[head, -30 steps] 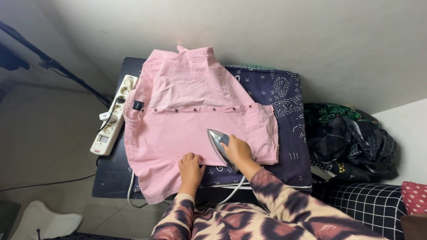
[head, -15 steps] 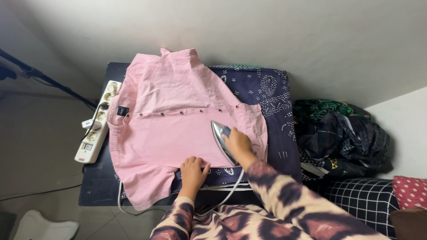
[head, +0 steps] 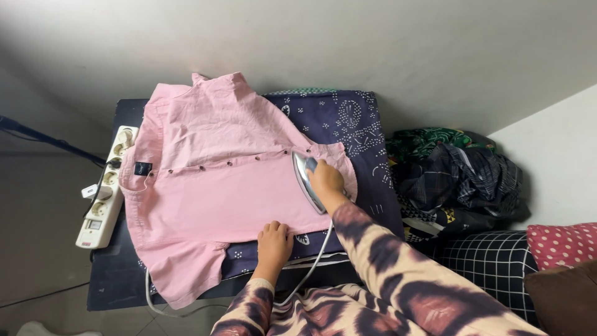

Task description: Ironing a pink button-down shirt on an ironing board.

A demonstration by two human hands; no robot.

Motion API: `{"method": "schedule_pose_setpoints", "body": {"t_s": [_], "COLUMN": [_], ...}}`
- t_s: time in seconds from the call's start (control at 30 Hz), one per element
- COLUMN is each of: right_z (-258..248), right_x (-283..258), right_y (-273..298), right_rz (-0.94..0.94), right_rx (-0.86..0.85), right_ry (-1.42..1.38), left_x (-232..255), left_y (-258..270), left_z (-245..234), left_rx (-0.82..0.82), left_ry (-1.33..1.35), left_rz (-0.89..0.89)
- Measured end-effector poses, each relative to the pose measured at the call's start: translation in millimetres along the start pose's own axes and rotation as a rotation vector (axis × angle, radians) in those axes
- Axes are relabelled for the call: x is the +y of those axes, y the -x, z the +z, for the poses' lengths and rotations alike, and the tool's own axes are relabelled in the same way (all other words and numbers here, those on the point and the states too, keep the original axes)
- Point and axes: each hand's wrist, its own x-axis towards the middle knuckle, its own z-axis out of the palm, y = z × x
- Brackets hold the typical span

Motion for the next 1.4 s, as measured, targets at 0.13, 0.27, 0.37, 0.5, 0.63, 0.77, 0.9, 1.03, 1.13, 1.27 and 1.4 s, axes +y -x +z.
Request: {"method": "schedule_pose_setpoints", "body": {"t_s": [0.13, 0.27, 0.37, 0.5, 0.63, 0.77, 0.9, 1.03, 1.13, 1.27, 1.4], "right_z": [-22.5, -35.5, -36.6, -41.0, -30.1, -31.9, -41.1, -47.9, -43.2, -35.8, -35.2], "right_x": [38.4, 80.1, 93.2, 86.1, 93.2, 75.2, 60.6, 50.7, 41.1, 44.1, 60.9], "right_y": [42.7, 43.8, 14.3, -32.4, -25.8, 42.7, 47.4, 1.3, -23.4, -18.3, -2.2], "right_rz": [0.099, 0.254, 0.285, 0.305, 0.214, 0.169, 0.101, 0.071, -0.019, -0.081, 0.04], "right_rx": [-0.112, -0.068, -0.003, 0.034, -0.004, -0.129, -0.128, -0.05, -0.034, -0.047, -0.089], "right_ry": [0.023, 0.049, 0.048, -0.016, -0.056, -0.025, 0.012, -0.015, -0.015, -0.011, -0.004], "left_x": [0.8, 12.7, 23.7, 27.5, 17.5, 38.2, 49.6, 51.4, 57.6, 55.1, 55.5], "left_y": [-4.2, -14.3, -18.5, -18.6, -18.6, -29.8, -43.9, -49.0, -48.9, -47.6, -50.9], "left_z": [8.3, 7.6, 6.5, 10.9, 32.6, 21.4, 24.4, 29.0, 31.2, 58.8, 55.0], "left_rx": [-0.002, -0.069, -0.175, -0.222, -0.173, -0.194, -0.241, -0.3, -0.298, -0.218, -0.263], "left_ry": [-0.035, -0.021, -0.068, -0.129, -0.173, -0.049, -0.133, -0.226, -0.216, -0.322, -0.39], "left_rz": [-0.002, 0.04, 0.097, 0.063, 0.078, 0.071, 0.096, 0.094, 0.02, 0.066, 0.144]}}
